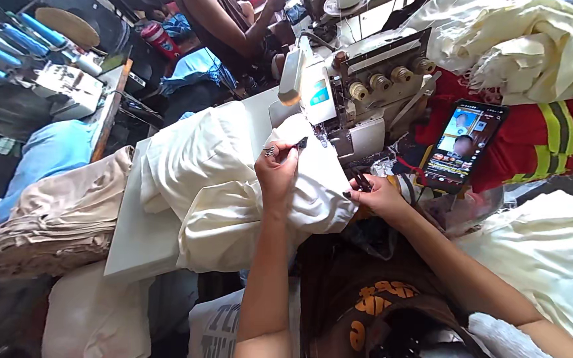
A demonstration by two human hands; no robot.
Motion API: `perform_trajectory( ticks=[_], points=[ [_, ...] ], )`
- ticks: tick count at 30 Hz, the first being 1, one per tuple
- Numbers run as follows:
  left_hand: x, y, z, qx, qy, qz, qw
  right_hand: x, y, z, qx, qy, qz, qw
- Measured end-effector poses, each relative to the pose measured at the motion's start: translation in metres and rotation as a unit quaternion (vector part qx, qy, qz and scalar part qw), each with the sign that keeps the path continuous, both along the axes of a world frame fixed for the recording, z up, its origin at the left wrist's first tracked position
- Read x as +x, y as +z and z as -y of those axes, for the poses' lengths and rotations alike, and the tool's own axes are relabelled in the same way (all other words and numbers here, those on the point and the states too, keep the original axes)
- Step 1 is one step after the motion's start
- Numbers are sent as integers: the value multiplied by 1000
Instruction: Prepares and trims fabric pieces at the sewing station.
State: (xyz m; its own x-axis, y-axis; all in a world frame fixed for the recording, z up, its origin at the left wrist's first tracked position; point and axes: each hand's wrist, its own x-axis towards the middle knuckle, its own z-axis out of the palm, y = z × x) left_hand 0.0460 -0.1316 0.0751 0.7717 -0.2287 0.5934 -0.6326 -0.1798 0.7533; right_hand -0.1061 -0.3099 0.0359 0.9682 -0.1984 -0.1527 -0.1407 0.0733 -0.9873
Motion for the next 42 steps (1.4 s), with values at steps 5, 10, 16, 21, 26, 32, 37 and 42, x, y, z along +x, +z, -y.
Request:
perform_trajectory(
  ticks=[5,10,16,21,26,32,37,42],
  points=[
    [-29,9,11,197,5,217,956,-1,-3,-4,7,13,6,1000],
    [-38,4,19,322,-47,318,891,0,-6,-4,1,19,10,1000],
    [-29,6,18,347,-32,333,876,3,-8,-5,4,26,17,1000],
    [-35,13,22,376,-15,318,870,4,-8,-6,3,24,11,1000],
    [-45,15,28,369,12,281,886,4,-8,-6,10,25,7,1000],
    [-64,11,30,378,25,198,904,2,-11,-9,-5,14,25,1000],
    [-71,-2,27,353,45,175,918,-7,-18,-16,-49,9,42,998],
    [-61,-4,27,346,49,177,920,-3,-14,-18,-76,-1,54,996]
  ],
)
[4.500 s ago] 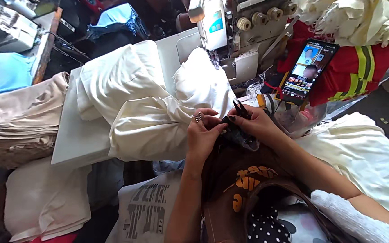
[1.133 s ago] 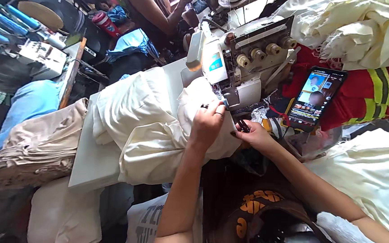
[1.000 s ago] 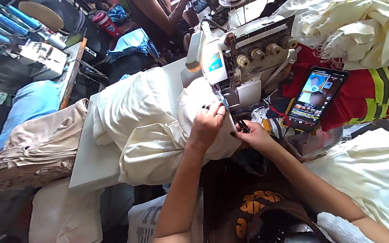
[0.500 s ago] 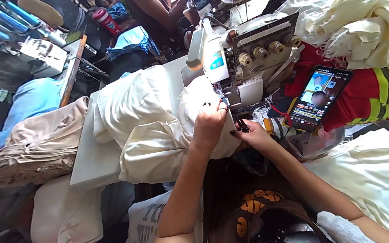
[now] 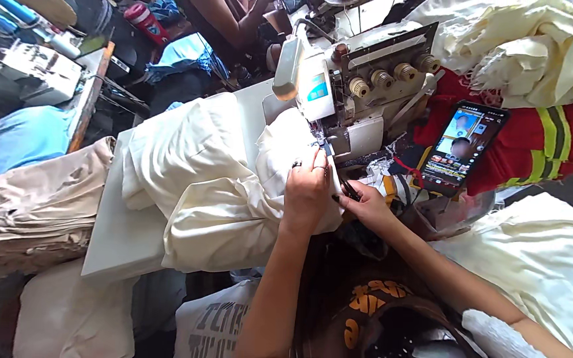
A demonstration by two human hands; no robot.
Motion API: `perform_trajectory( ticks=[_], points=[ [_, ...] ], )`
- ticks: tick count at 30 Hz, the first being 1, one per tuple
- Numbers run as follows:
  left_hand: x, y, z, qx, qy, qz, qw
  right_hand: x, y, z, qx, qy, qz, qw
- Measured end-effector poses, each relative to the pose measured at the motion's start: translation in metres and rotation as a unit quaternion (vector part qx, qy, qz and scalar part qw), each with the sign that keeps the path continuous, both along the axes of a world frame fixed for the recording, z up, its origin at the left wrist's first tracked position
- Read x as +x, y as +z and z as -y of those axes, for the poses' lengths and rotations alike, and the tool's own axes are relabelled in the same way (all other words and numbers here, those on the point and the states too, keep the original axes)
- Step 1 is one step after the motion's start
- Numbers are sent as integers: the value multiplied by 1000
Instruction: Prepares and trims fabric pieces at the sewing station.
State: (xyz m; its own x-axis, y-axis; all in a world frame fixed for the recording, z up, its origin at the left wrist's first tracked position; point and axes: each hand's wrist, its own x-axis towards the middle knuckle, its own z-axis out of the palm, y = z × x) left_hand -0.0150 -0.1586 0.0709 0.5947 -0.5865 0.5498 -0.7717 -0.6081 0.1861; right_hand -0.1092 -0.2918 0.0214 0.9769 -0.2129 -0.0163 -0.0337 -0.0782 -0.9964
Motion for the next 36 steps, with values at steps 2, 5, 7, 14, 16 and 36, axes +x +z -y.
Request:
perform_trajectory(
  ticks=[2,5,7,14,16,36],
  points=[
    [9,-1,0,2,-3,-8,1000,5,2,1,-35,-4,9,999],
    [22,-3,-1,-6,-6,-17,1000,11,4,1,-102,-15,30,994],
    [28,-2,-2,-14,-7,-16,1000,12,8,-2,-158,-25,46,986],
    [105,36,12,-12,80,-163,983,41,38,-22,-372,-25,148,916],
    [127,36,12,38,113,-170,978,51,44,-25,-396,-27,164,903],
    [14,46,-104,-396,32,-233,888,89,80,-14,-598,-44,301,742]
  ],
)
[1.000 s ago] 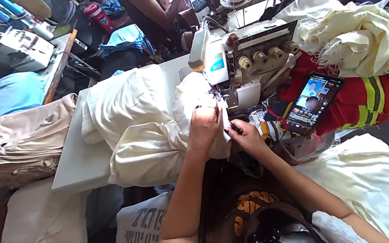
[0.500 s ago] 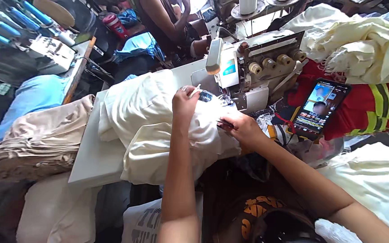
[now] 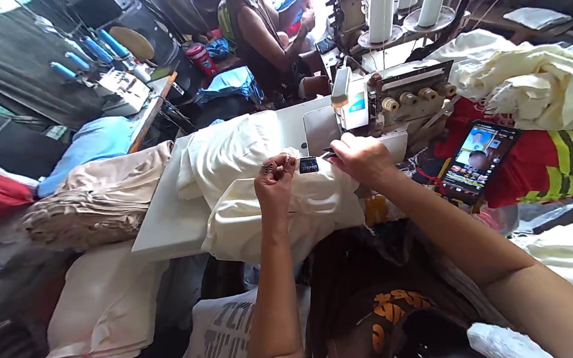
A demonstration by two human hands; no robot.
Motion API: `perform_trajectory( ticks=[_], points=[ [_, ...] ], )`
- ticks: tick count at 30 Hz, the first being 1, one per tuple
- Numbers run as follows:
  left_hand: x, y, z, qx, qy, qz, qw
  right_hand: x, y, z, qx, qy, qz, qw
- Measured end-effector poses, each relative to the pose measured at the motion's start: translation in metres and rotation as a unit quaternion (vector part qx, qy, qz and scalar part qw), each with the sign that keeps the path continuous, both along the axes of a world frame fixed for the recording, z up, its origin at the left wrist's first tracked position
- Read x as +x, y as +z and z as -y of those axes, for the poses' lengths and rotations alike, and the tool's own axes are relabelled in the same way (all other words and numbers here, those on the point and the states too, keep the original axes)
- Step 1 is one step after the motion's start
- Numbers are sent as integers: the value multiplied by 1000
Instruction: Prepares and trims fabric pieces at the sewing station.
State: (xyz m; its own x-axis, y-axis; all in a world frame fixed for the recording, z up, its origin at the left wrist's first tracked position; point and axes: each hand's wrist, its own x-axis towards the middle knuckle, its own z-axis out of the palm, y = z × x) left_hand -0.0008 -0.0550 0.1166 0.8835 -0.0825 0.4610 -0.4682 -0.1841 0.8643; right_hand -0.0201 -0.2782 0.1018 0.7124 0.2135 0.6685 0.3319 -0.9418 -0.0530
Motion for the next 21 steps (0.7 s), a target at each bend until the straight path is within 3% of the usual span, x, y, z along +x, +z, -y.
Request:
perform_trajectory(
  ticks=[3,8,16,19,21],
  points=[
    [-5,5,-6,27,22,60,998,2,6,-12,2,38,1,999],
    [-10,31,-20,0,47,145,988,-21,52,-29,179,129,-45,974],
    [-21,42,-18,47,49,146,987,-17,66,-56,105,133,-109,979],
    [-26,42,-17,35,-2,158,987,-9,61,-61,87,133,-91,983],
    [-30,45,-22,-22,-115,154,981,-8,58,-59,123,137,-81,980]
  ],
)
